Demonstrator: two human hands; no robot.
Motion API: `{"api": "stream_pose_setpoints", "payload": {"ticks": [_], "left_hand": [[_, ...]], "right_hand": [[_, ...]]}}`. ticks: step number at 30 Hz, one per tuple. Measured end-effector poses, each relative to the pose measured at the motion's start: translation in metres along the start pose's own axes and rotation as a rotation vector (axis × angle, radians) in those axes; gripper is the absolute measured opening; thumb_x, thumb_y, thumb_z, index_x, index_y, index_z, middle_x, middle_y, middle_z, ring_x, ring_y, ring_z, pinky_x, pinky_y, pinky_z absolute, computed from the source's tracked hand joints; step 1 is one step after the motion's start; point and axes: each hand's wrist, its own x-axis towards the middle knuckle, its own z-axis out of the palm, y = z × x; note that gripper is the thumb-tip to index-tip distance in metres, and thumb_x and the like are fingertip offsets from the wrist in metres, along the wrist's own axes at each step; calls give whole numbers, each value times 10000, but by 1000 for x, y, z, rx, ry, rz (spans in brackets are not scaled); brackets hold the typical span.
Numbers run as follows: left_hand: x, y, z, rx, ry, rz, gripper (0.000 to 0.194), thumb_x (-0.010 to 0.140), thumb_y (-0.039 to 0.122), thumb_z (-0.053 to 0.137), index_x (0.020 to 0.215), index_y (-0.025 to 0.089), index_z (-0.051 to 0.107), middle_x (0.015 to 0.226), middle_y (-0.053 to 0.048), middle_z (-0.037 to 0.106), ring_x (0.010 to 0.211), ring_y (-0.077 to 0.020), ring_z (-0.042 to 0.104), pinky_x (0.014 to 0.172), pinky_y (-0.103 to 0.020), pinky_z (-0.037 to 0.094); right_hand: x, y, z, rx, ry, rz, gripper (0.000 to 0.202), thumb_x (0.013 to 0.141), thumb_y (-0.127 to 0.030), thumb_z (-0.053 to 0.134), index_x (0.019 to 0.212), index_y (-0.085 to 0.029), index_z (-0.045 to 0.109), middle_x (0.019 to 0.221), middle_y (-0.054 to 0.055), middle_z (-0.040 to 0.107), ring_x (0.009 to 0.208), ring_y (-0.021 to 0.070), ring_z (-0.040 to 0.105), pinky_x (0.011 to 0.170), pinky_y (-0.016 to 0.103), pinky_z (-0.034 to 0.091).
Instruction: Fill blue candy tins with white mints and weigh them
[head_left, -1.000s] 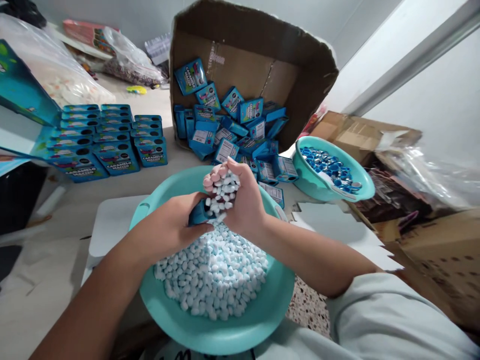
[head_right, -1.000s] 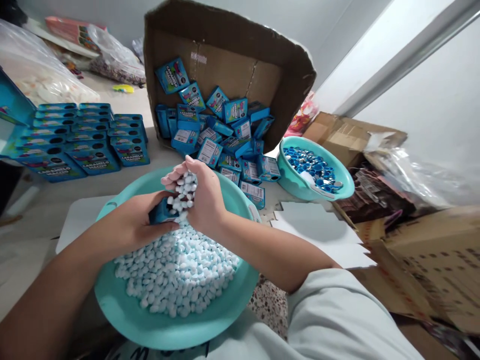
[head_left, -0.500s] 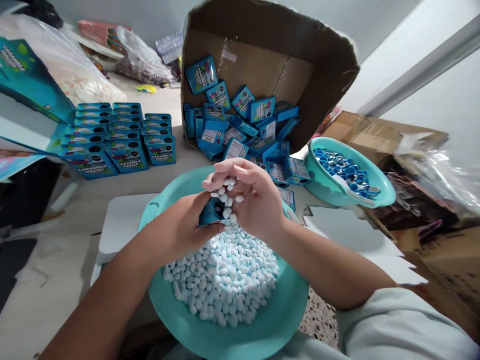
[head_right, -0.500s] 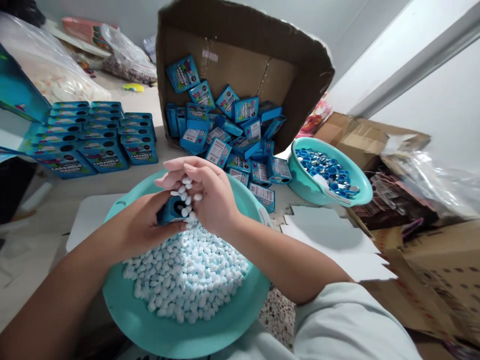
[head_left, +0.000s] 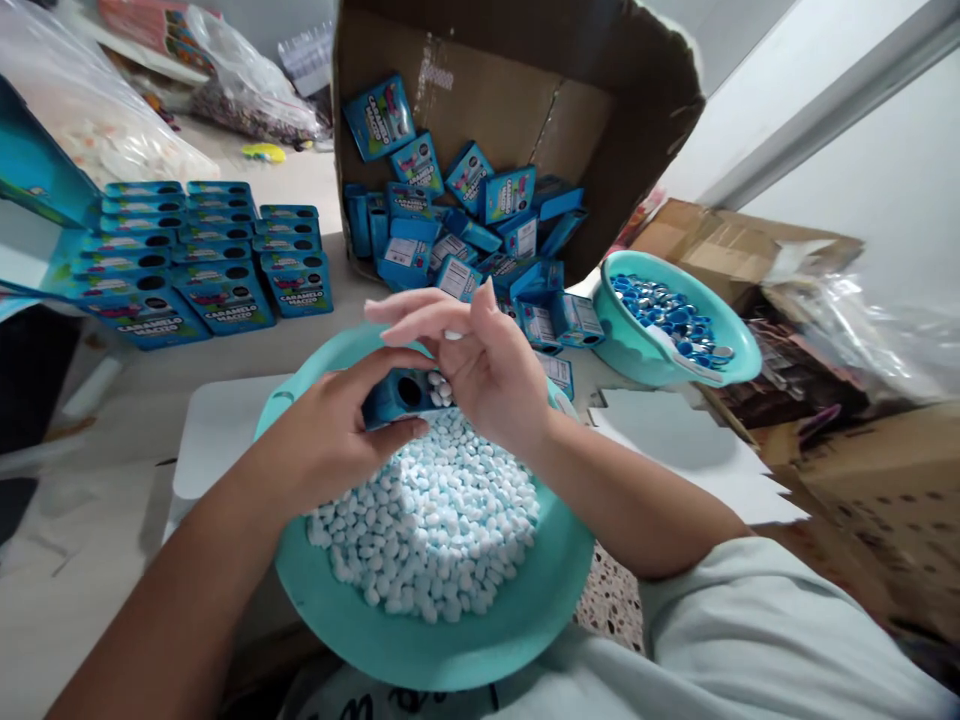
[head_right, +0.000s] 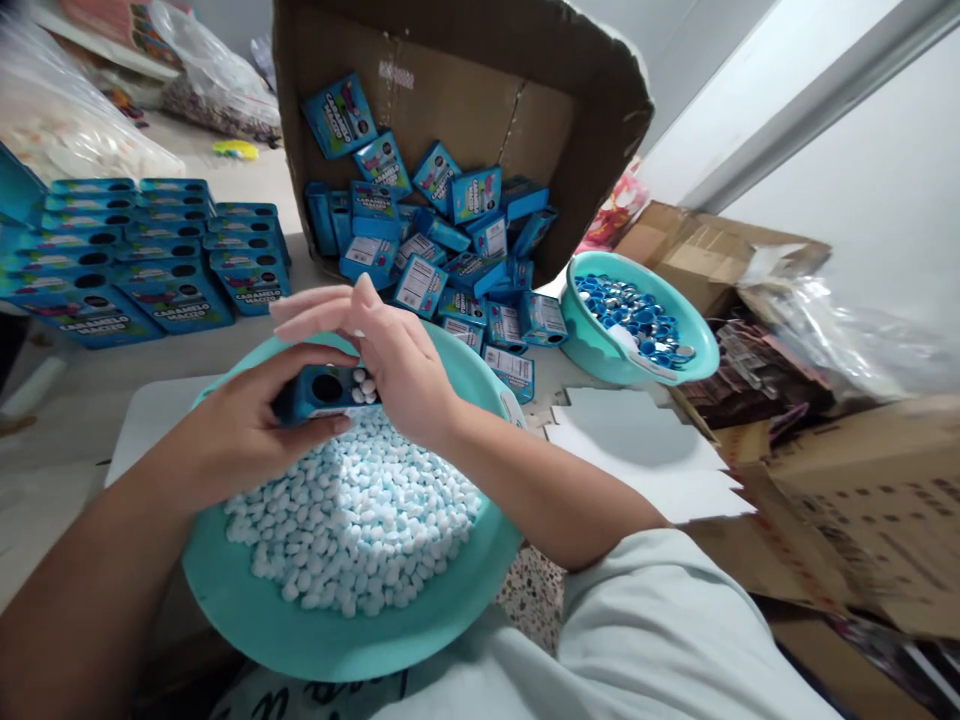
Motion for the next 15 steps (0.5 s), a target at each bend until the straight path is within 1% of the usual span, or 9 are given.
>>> {"api": "stream_pose_setpoints", "payload": {"ticks": [2,4,6,8,10,11,12,13,15], "left_hand": [[0,-1,1,-41,57,-36,408,829,435,718,1208,294,663,1093,-14,715,748,-179,659,542,-255,486],[0,-3,2,-94,158,-50,409,813,412,739,1190,279,652,1000,-5,708,744,-164,662,595,-248,517],[1,-6,3,-126,280,-79,437,793,391,761,1190,265,629,959,1,699,772,-163,680,649,-249,541],[2,-7,2,-129,390,-141,449,769,384,781,1163,257,609,982,-5,701,799,-173,700,655,-256,549],[2,-7,1,-132,418,-209,437,772,383,777,1142,257,581,1049,-19,704,853,-192,720,682,-278,565],[3,-6,0,-127,406,-235,428,782,381,768,1139,259,565,1091,-28,701,883,-202,724,704,-293,572],[3,-5,-2,-113,382,-257,419,797,382,755,1142,263,550,1129,-35,695,903,-210,725,718,-308,575],[3,-3,-3,-90,355,-278,410,813,387,739,1149,269,535,1154,-39,689,901,-214,723,715,-318,572],[2,1,-4,-27,343,-315,393,830,404,717,1147,281,520,1135,-31,688,834,-210,709,664,-324,550]], "right_hand": [[3,0,-6,-67,20,5,475,969,-625,456,849,-289,770,1240,17,717,1302,245,591,1127,417,455],[8,6,-18,-95,107,40,415,963,-581,503,899,-271,771,1214,24,724,1305,240,588,1148,428,414],[13,22,-31,-56,222,119,358,928,-547,572,915,-245,762,1128,37,747,1238,235,626,1131,430,419],[16,44,-39,11,321,257,327,900,-506,597,885,-216,746,1035,49,762,1116,228,674,1098,429,448],[13,68,-38,-26,383,454,271,894,-413,584,847,-189,729,1001,75,763,1033,236,686,1071,443,466],[9,79,-33,-111,391,537,233,893,-351,576,844,-180,727,1020,90,762,1036,244,679,1072,449,462],[5,87,-26,-226,370,585,199,889,-290,571,854,-176,730,1058,103,759,1064,252,665,1085,449,450],[-1,94,-18,-347,318,585,186,890,-242,563,883,-176,737,1111,110,753,1113,256,645,1107,440,430],[-13,100,-2,-514,140,491,221,909,-202,544,990,-182,748,1233,107,725,1215,254,598,1148,409,389]]}}
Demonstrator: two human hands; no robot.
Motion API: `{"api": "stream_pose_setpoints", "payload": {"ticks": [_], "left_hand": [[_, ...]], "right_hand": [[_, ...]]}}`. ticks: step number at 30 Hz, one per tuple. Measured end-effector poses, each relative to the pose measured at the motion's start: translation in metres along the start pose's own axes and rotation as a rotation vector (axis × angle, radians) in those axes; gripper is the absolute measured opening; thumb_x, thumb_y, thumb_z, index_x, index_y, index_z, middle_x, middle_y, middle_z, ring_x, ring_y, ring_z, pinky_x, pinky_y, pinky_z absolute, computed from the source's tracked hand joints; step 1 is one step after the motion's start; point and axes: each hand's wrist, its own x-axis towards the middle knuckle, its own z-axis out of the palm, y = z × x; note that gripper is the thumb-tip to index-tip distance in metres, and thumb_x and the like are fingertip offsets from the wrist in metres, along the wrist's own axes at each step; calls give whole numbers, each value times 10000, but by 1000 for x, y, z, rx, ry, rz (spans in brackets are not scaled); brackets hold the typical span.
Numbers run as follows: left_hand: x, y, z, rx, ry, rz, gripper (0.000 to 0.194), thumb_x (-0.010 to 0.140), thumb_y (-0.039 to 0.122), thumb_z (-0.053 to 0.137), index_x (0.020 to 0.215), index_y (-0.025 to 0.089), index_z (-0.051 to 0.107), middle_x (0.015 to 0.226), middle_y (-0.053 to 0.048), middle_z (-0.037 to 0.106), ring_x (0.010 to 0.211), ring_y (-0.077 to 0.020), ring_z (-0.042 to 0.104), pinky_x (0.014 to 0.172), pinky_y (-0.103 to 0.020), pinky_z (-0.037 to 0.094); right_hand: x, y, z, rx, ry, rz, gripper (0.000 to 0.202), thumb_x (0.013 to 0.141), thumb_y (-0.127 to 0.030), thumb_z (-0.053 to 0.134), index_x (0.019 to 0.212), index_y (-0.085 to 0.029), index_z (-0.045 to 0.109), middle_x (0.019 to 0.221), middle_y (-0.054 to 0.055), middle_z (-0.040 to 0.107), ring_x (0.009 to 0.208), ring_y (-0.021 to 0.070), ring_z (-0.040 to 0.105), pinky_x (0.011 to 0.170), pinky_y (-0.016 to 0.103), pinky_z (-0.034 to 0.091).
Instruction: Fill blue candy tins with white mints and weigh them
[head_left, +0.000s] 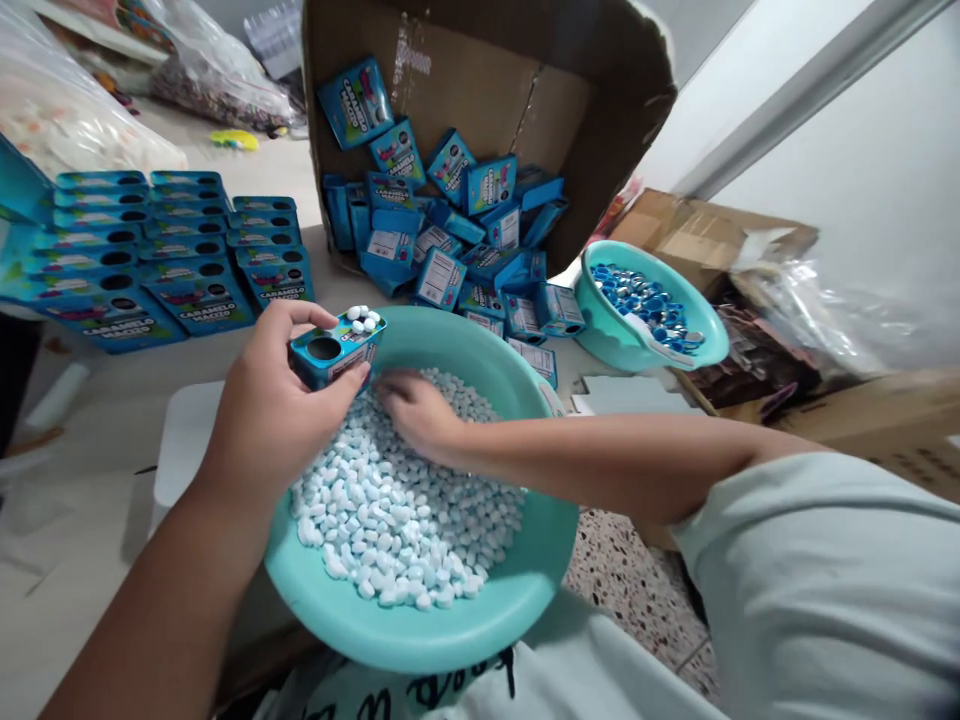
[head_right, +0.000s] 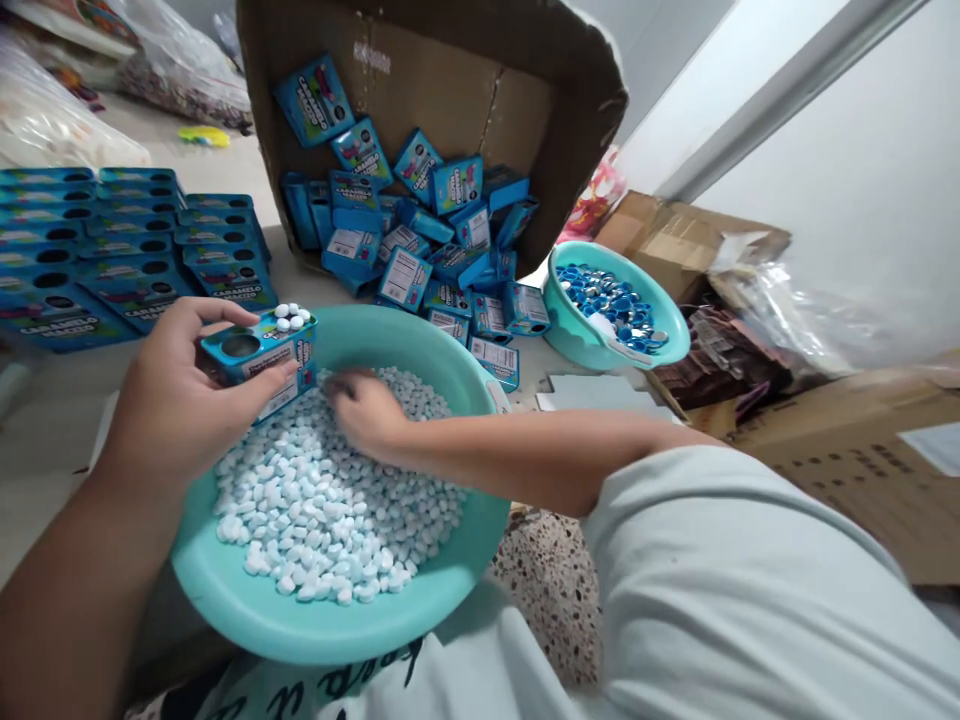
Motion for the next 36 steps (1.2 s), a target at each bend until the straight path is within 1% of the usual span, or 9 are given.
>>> {"api": "stream_pose_setpoints", "payload": {"ticks": [2,4,8,12,17,20,23,30,36], "left_hand": [[-1,2,-1,39,11,-17,377,830,406,709,1134,282,524,1055,-15,695,768,-199,685,628,-315,522],[0,2,-1,46,-1,-24,359,828,391,703,1127,274,542,988,-6,693,748,-190,665,620,-302,501],[3,-2,0,76,-19,3,391,814,379,705,1157,270,552,999,-16,683,793,-200,657,614,-289,480],[5,-5,2,112,-30,28,391,815,357,697,1160,257,542,1063,-30,676,856,-214,664,657,-286,497],[6,-3,2,202,-62,15,417,789,370,714,1161,269,557,1003,-18,675,739,-184,638,544,-250,415],[7,-2,2,232,-125,-7,421,786,390,714,1164,288,559,981,-12,679,639,-166,605,493,-259,363],[7,-2,1,218,-134,-16,405,789,361,702,1158,300,548,962,9,685,586,-151,583,484,-269,359],[4,-1,2,185,-72,-65,442,803,385,717,1197,304,533,1099,-3,684,775,-205,684,587,-289,487],[3,-4,1,-12,20,-49,683,845,403,714,1423,276,373,1293,-62,645,1005,-268,710,799,-379,591]], "right_hand": [[-14,-1,9,-71,-123,-130,271,944,-229,518,1097,-181,737,1325,107,688,1273,253,569,1164,392,371],[-27,-3,11,-56,-201,-157,313,972,-263,473,1134,-178,727,1335,108,681,1274,255,574,1158,391,374],[-40,-5,7,104,-319,-55,341,985,-384,458,1075,-198,730,1174,65,734,1196,251,617,1113,390,411],[-42,-4,12,314,-390,88,436,884,-600,611,958,-186,725,1034,46,748,1098,254,646,1092,412,433],[-38,-11,20,625,-541,434,443,794,-637,704,947,-224,748,1047,42,783,1095,243,699,1135,414,443],[-33,-15,18,642,-676,768,450,841,-647,628,940,-227,754,904,50,792,878,248,760,1022,452,546],[-28,-16,15,683,-688,928,473,878,-636,559,969,-215,754,814,47,783,682,235,745,903,453,603],[-24,-21,10,977,-613,873,459,916,-526,436,1009,-172,714,807,63,777,622,222,716,756,379,607],[-12,-34,-5,1102,-764,744,466,971,-452,304,824,-165,641,638,68,693,500,190,619,525,289,514]]}}
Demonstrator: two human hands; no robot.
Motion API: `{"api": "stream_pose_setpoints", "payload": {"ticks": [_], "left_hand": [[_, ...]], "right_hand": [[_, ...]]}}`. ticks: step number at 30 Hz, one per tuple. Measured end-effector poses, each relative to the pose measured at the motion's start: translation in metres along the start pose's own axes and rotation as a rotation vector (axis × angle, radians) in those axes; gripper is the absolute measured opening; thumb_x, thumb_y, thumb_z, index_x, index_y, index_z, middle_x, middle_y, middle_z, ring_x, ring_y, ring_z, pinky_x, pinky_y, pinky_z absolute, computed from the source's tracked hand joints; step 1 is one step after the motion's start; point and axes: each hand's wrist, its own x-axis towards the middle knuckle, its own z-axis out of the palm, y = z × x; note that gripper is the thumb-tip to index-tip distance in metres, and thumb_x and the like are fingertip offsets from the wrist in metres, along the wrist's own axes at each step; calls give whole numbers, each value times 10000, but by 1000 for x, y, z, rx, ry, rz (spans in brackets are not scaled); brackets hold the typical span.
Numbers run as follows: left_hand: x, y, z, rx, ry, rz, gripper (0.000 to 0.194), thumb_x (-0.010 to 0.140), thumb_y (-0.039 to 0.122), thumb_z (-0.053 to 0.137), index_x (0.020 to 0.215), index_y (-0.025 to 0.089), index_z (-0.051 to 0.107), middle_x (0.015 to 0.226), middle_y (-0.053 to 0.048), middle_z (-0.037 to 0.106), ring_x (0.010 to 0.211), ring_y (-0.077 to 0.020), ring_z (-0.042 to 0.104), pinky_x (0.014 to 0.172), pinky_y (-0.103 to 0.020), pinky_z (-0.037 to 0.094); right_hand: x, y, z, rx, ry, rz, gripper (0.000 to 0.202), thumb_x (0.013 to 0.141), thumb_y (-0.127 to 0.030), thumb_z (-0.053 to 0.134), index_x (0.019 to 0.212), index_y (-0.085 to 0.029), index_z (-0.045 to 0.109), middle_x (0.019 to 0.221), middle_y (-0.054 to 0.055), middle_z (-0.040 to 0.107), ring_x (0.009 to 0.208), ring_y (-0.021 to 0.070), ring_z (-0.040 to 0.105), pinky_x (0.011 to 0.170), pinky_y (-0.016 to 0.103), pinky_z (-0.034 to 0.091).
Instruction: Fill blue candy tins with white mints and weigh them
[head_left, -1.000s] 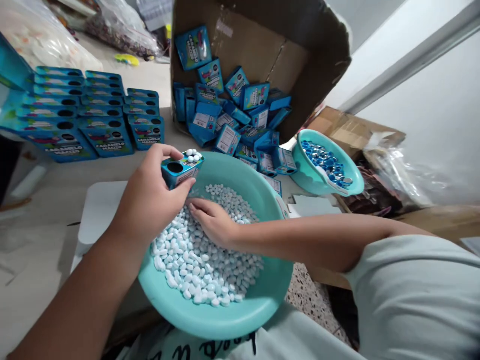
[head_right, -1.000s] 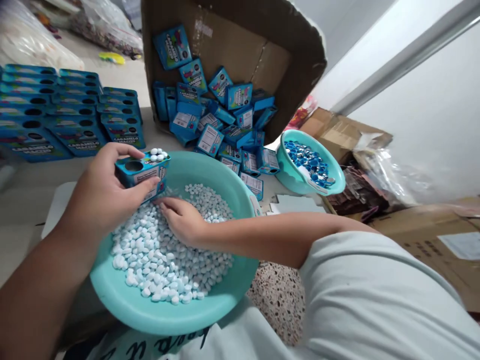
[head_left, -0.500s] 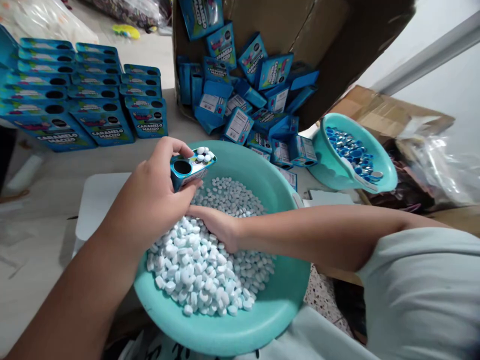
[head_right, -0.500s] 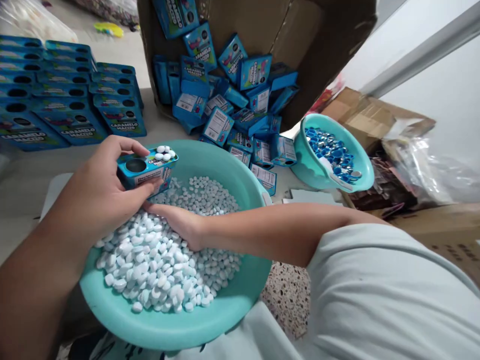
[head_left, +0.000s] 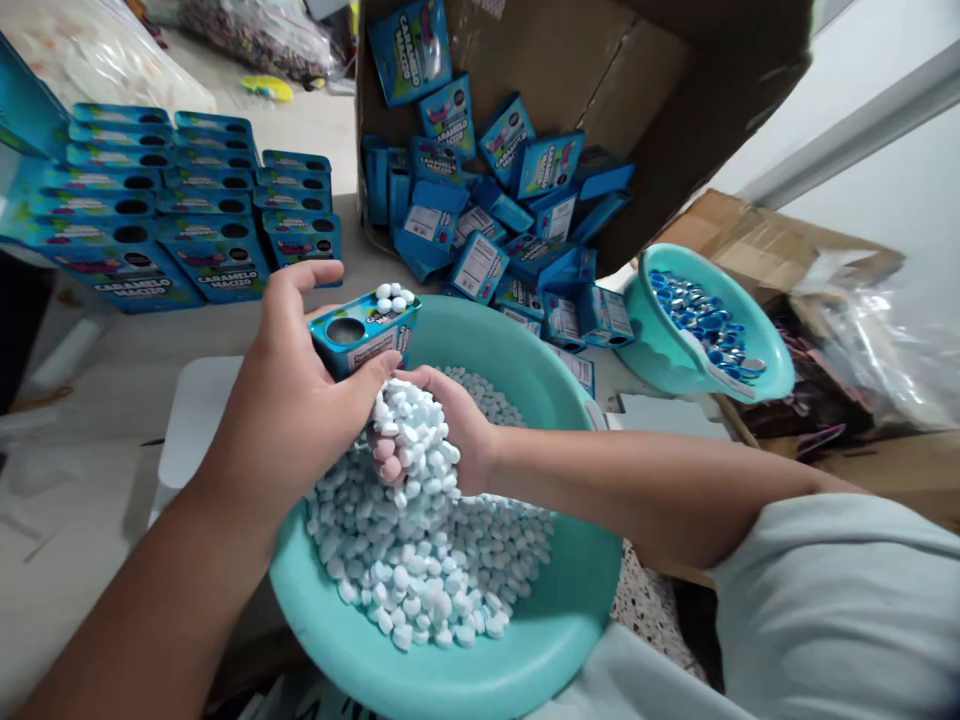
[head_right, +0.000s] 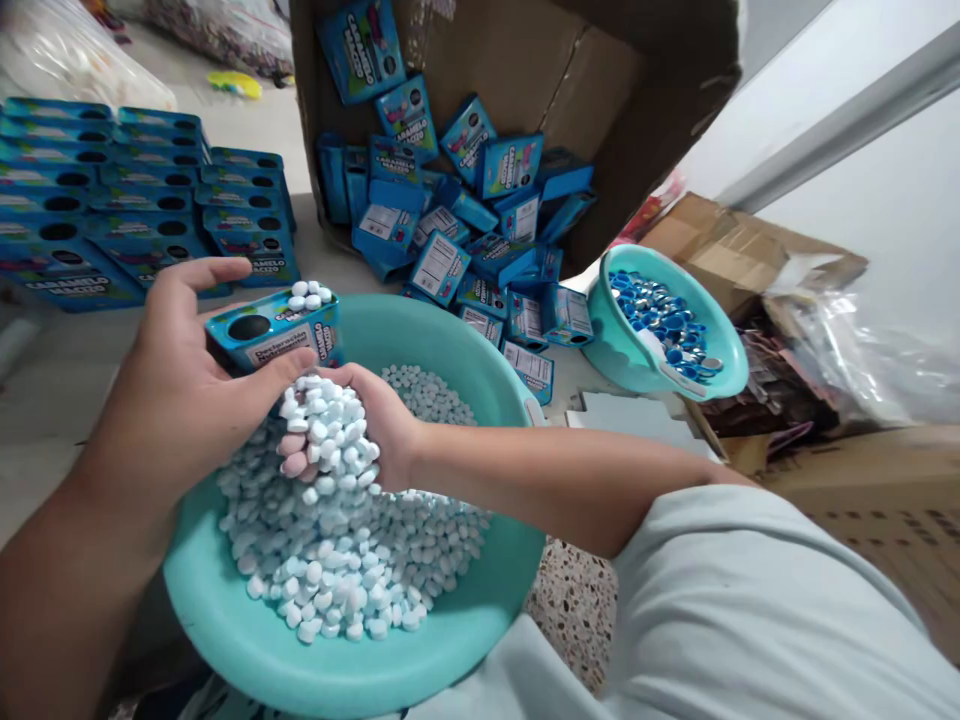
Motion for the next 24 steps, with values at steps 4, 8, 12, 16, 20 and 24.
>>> {"api": "stream_pose_setpoints", "payload": {"ticks": [4,8,12,16,20,24], "left_hand": [[0,-1,0,-41,-4,-15,660,889,428,648,1447,272,333,1340,-65,628,949,-244,720,748,-363,598],[0,0,1,-16,-6,-24,683,849,389,674,1446,278,362,1331,-84,637,902,-234,729,708,-346,596],[-1,2,2,110,-109,55,619,823,347,681,1401,268,474,1145,-90,722,814,-253,730,570,-290,519],[-2,1,2,193,-236,141,625,843,327,653,1439,250,477,1144,-95,741,868,-280,733,594,-293,500],[-2,-2,1,151,-413,259,551,862,285,617,1405,250,529,1193,-67,739,1012,-285,721,722,-323,526],[-3,-6,4,42,-614,467,371,885,222,565,1245,277,631,1151,-26,745,1032,-250,706,796,-311,519]], "right_hand": [[-8,-10,6,-58,-84,-84,467,974,-435,277,723,-190,585,543,55,616,455,177,570,477,258,453],[-20,-20,13,-92,-39,-290,409,962,-467,326,740,-216,561,537,7,569,448,157,520,487,255,446],[-30,-30,18,-121,86,-540,364,947,-499,382,752,-236,543,580,-29,559,474,127,496,507,237,442],[-38,-36,17,-242,168,-738,343,930,-529,436,790,-249,574,676,-28,611,574,132,561,606,271,506],[-44,-40,13,-429,209,-926,381,889,-626,493,851,-268,616,801,-3,663,762,180,643,756,358,556],[-44,-40,12,-463,231,-979,389,869,-649,505,863,-277,618,831,14,663,853,216,649,797,401,559]]}}
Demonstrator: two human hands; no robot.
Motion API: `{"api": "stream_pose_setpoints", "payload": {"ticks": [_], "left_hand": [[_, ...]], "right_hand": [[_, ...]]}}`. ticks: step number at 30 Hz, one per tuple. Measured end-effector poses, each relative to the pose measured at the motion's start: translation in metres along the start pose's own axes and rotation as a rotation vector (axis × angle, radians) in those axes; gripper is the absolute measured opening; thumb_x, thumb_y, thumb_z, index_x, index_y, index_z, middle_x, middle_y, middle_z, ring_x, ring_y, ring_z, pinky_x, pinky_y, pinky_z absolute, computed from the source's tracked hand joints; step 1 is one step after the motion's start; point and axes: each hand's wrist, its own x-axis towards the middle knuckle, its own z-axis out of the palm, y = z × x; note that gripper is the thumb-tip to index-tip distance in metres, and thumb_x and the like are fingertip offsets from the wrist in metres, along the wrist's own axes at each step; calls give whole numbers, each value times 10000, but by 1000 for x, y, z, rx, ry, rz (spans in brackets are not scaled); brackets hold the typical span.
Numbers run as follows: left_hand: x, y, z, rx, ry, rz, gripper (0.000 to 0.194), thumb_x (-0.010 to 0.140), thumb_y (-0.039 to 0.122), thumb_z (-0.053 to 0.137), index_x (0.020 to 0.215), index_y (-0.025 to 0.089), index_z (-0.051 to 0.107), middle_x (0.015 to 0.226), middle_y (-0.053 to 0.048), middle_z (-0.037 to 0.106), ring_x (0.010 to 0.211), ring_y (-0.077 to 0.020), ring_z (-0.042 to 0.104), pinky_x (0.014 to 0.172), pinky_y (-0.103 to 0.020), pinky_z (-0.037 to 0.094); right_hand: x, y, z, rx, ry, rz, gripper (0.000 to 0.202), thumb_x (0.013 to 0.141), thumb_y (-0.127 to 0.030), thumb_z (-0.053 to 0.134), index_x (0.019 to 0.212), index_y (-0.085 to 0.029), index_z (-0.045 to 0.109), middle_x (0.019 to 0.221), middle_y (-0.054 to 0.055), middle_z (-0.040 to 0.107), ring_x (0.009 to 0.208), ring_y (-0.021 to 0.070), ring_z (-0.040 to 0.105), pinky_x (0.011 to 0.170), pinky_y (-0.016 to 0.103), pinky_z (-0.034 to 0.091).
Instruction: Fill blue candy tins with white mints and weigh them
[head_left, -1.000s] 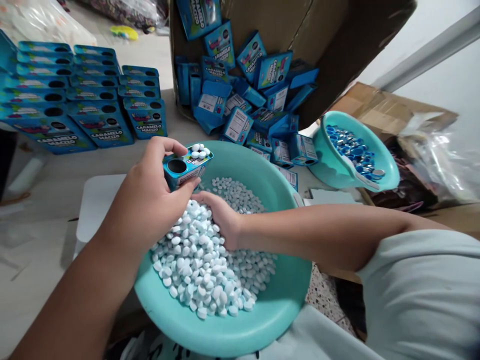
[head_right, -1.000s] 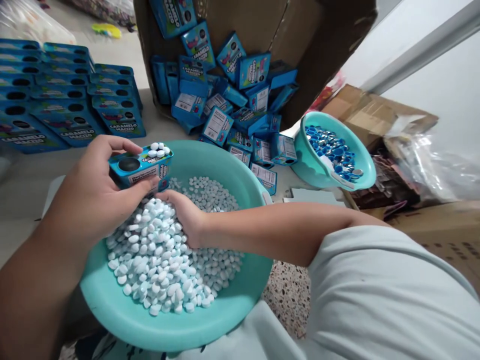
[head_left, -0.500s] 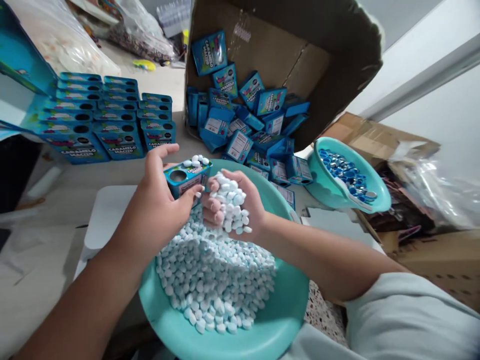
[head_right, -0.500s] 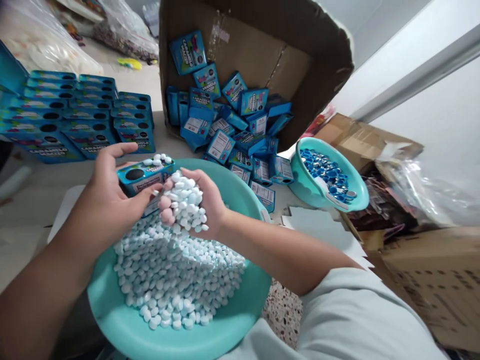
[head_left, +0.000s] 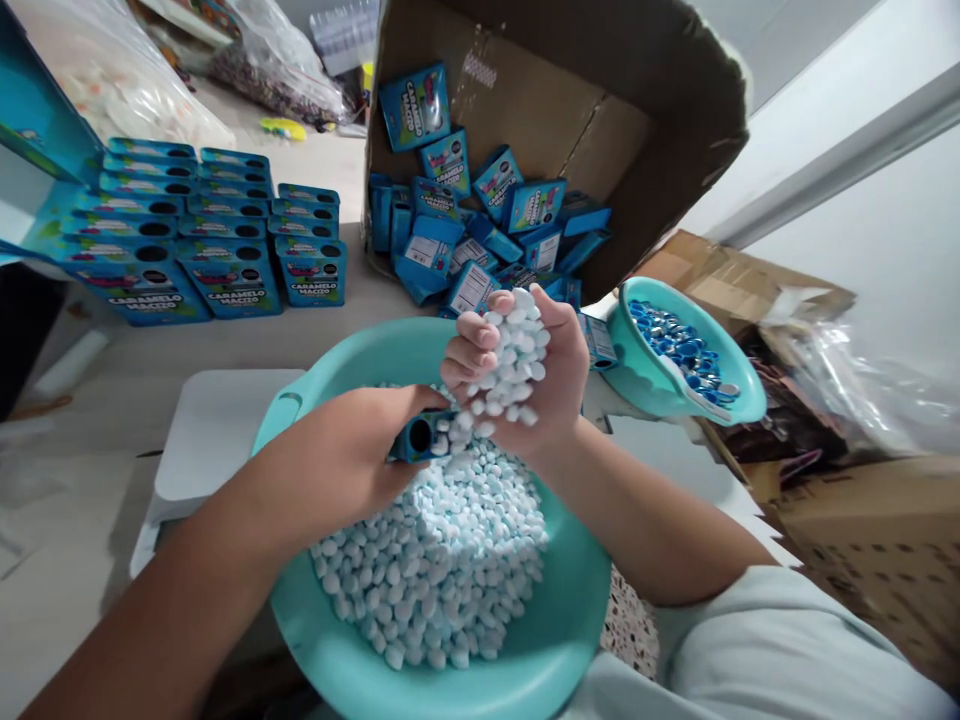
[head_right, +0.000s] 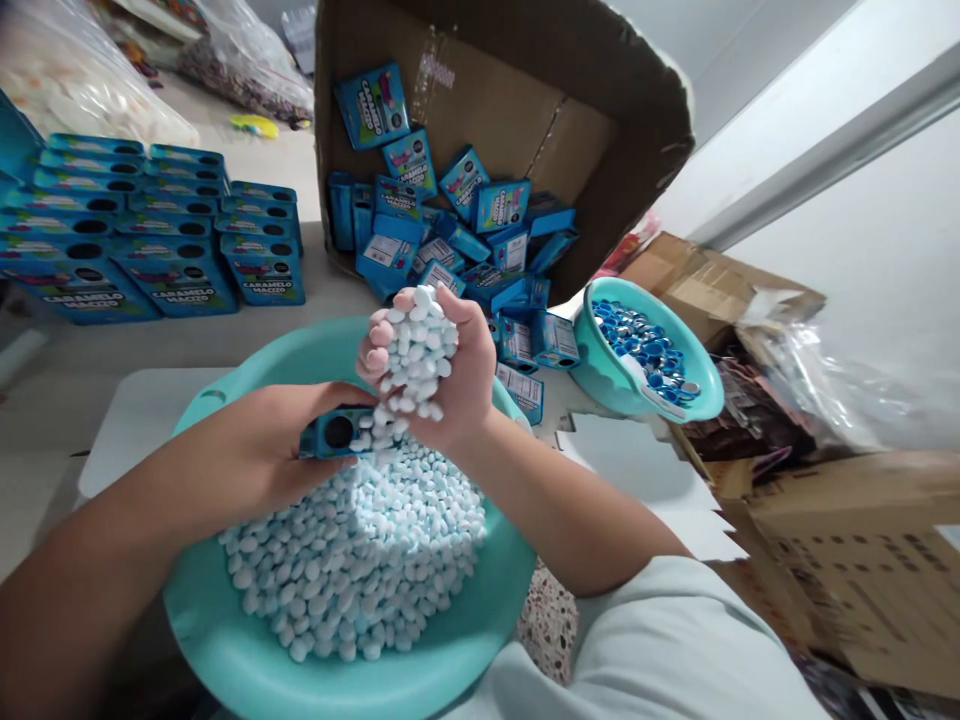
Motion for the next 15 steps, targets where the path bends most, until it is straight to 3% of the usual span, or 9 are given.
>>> {"api": "stream_pose_setpoints", "payload": {"ticks": [2,8,15], "left_hand": [[0,0,3,8,-10,25,345,881,218,574,1212,285,641,1117,-19,749,982,-243,709,773,-305,513],[1,8,3,64,-21,-72,375,854,243,617,1226,269,652,1024,-33,752,879,-251,714,714,-298,510],[1,10,1,111,-29,-139,436,873,277,607,1309,260,618,1117,-68,749,974,-298,713,736,-333,513]], "right_hand": [[-1,0,3,3,7,-5,398,864,-659,509,837,-273,602,799,14,649,825,218,645,768,399,565],[-1,4,13,40,-67,-42,448,858,-700,518,791,-258,541,729,26,604,793,229,642,678,381,579],[-3,9,14,-103,-196,-142,332,872,-583,540,832,-257,498,753,33,624,834,250,675,676,388,588]]}}
